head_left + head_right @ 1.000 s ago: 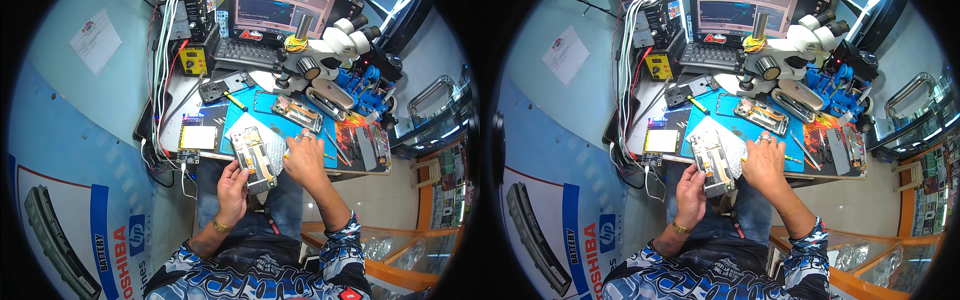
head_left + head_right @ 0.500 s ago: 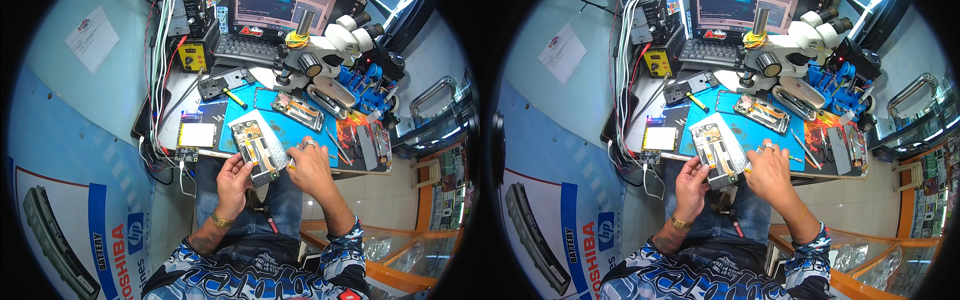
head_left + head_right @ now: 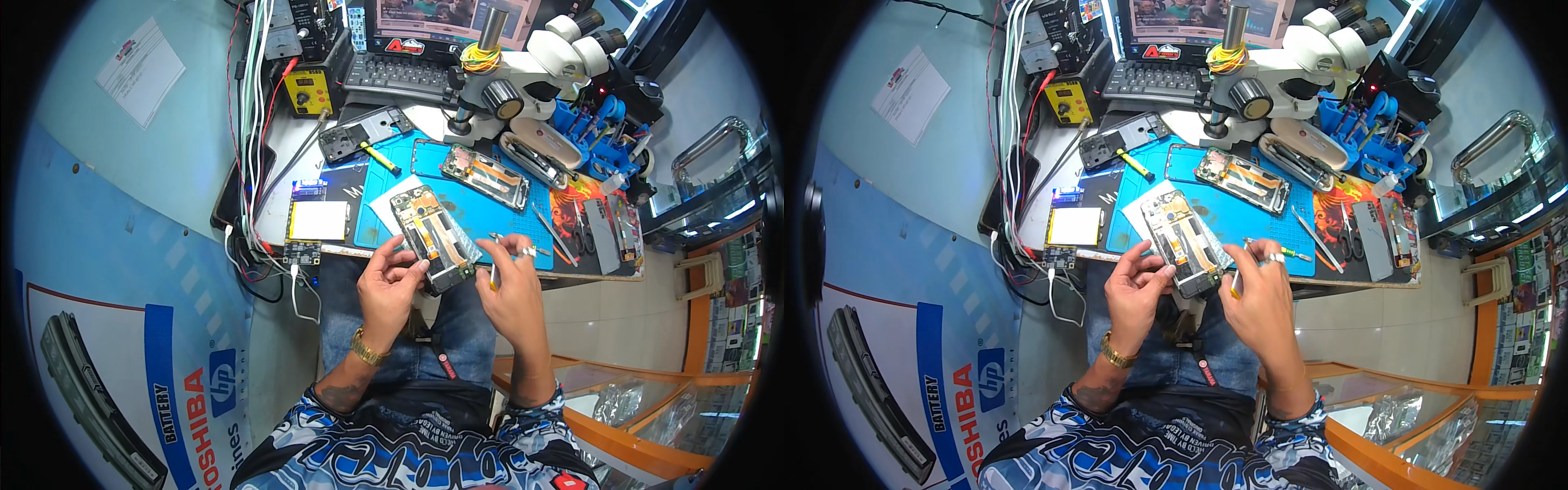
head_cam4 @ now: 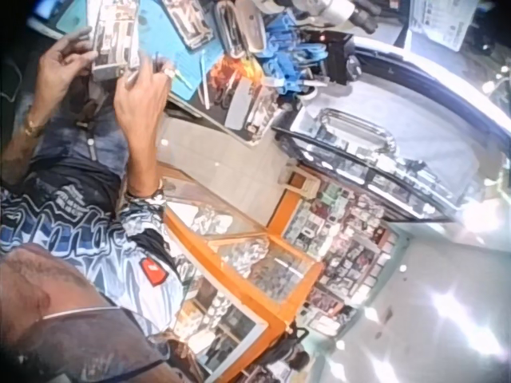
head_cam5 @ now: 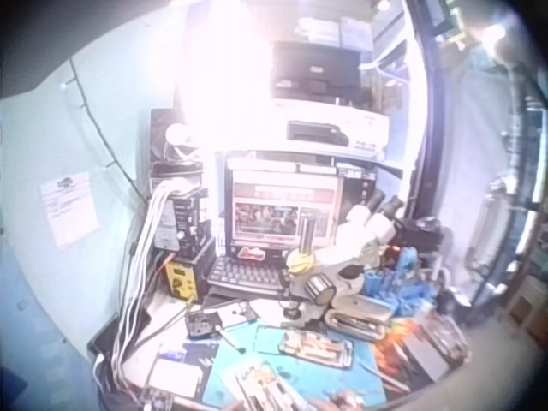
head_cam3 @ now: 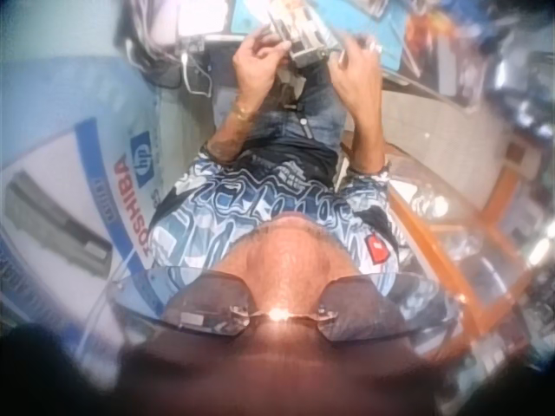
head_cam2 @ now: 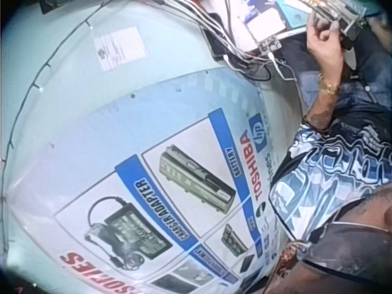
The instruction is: The person disassembles a mobile phone by hand to remove the internal battery and then tests a new screen assembly by connecting it to the phone's logic board and a power supply unit.
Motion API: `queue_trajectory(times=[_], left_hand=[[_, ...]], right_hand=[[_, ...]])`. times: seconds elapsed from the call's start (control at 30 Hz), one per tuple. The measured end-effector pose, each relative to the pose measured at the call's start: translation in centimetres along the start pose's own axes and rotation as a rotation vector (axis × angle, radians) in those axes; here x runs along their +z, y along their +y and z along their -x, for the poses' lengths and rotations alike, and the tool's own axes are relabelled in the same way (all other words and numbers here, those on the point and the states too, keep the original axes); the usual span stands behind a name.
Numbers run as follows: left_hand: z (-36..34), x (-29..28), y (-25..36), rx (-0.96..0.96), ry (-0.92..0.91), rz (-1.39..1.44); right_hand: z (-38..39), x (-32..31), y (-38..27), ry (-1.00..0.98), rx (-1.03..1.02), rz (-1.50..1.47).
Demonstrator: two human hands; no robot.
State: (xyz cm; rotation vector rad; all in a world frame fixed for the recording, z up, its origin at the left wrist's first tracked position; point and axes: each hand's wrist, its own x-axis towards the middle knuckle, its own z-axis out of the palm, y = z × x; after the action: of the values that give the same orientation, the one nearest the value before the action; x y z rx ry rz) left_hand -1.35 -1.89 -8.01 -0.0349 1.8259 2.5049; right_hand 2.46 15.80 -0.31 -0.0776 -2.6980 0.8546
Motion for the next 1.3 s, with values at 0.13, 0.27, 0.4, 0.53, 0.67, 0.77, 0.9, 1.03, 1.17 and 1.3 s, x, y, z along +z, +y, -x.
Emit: queue_trajectory(times=[0.13, 0.27, 0.4, 0.53, 0.67, 0.77, 0.9, 1.03, 1.17, 1.3], left_hand=[[0.2, 0.1, 0.0, -0.015, 0.007, 0.040], [1.9, 0.0, -0.6, 0.071, 0.002, -0.174], [1.0, 0.2, 2.6, 0.435, -0.064, -0.653], [-4.4, 0.7, 6.0, 0.673, -0.068, -1.002], [-8.8, 0.1, 5.2, 0.564, -0.144, -1.226], [-9.4, 0.3, 5.0, 0.586, -0.145, -1.329], [-9.8, 0.0, 4.7, 0.530, -0.166, -1.313], [-9.6, -0.3, 4.7, 0.520, -0.144, -1.273], [-9.9, -0.4, 4.5, 0.583, -0.143, -1.253], [-10.5, -0.5, 4.8, 0.531, -0.187, -1.271]], right_hand=[[3.2, -1.1, -0.1, -0.018, 0.096, -0.046], [5.2, -0.2, 0.4, -0.163, 0.252, -0.162], [5.5, 1.6, -0.1, -0.120, 0.275, -0.307], [5.5, 4.9, 3.1, -0.217, 0.313, -0.426], [5.7, 8.1, 4.1, -0.352, 0.676, -1.513], [6.0, 8.9, 3.2, -0.297, 0.753, -1.864], [5.7, 8.1, 2.5, -0.260, 0.803, -2.070], [5.7, 7.5, 2.3, -0.225, 0.762, -2.028], [5.7, 7.9, 1.9, -0.214, 0.777, -1.948], [5.7, 9.1, 1.2, -0.148, 0.802, -1.927]])
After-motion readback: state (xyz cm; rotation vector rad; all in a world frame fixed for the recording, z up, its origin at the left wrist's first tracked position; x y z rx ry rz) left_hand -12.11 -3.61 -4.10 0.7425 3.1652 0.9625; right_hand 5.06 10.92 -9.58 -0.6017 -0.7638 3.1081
